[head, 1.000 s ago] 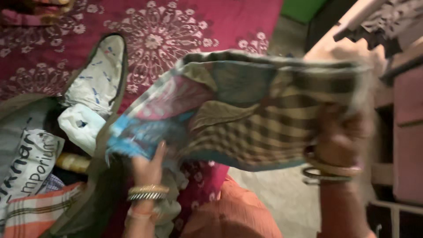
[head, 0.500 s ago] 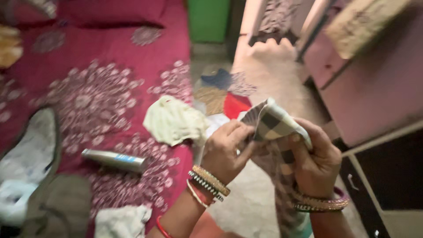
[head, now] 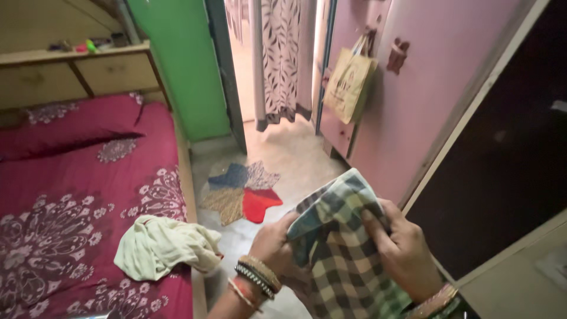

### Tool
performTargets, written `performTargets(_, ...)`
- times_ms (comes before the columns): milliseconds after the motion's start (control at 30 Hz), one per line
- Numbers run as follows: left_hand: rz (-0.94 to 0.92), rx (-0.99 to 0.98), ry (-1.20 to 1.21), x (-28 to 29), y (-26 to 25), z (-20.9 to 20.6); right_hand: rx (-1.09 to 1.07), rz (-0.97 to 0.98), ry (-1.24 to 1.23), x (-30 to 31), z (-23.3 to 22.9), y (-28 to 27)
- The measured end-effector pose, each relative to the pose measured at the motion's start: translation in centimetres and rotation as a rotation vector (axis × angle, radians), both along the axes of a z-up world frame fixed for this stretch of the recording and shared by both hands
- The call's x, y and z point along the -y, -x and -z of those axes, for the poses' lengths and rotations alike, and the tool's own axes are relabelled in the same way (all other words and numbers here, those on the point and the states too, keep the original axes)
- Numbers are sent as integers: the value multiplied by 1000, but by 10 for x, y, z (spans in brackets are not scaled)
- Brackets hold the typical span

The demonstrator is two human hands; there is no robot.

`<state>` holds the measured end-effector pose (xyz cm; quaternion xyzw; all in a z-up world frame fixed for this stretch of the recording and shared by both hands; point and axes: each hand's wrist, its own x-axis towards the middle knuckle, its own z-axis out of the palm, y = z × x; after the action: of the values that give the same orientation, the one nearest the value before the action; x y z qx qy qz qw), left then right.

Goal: The person wraps toiletry bottles in a cloth on the bed, folds several towels and cloths, and places them into an open backpack along with a steel thermos. They then zip the backpack compartments closed.

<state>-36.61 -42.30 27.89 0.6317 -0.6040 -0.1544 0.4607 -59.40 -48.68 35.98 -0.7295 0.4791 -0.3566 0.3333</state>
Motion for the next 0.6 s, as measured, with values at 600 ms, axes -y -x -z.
performTargets(600, 383, 659, 40, 8, 56, -261, 116, -229, 599, 8, -98, 49)
